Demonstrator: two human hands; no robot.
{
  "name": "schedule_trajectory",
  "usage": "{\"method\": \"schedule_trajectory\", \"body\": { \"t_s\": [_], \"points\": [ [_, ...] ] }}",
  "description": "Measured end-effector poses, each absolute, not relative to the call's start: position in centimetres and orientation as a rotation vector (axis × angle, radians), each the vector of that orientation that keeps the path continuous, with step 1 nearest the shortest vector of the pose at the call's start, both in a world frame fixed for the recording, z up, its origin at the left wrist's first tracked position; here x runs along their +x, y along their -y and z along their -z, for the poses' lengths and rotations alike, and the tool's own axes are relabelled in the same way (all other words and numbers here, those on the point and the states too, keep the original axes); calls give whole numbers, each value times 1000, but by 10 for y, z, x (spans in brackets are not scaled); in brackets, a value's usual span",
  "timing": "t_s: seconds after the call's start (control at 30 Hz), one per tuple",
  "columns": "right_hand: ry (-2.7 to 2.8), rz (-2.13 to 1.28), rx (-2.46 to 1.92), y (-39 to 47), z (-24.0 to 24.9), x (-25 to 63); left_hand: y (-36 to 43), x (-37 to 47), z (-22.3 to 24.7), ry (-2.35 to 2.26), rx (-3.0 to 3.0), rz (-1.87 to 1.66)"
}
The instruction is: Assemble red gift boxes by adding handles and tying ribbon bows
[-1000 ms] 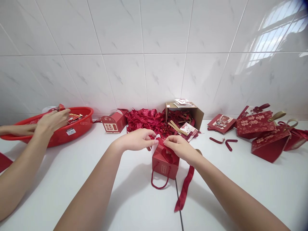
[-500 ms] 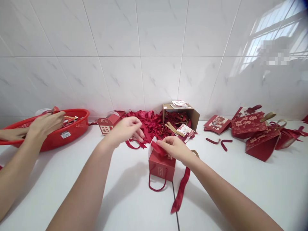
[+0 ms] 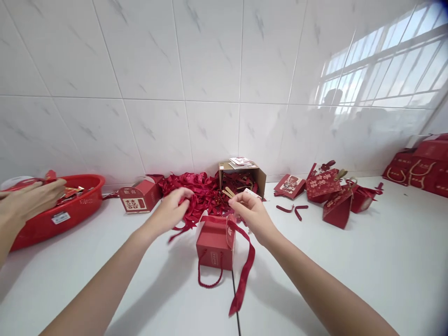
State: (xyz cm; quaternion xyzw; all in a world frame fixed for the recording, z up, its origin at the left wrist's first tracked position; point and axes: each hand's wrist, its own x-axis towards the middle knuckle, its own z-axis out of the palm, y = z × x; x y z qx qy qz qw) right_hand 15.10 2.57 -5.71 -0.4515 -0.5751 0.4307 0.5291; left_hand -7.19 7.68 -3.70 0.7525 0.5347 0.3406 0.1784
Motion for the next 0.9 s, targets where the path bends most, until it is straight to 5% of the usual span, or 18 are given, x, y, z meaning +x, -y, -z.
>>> {"method": "schedule_trajectory", "body": {
  "t_s": [0.37,0.9],
  "points": [
    [1619,-1012,-1359,-6,127,175,-44,-59,90,-1145,1883,-735],
    [1555,-1576,-983,14,113,193,-6,-68,83,-999,1310,-714]
  ]
}}
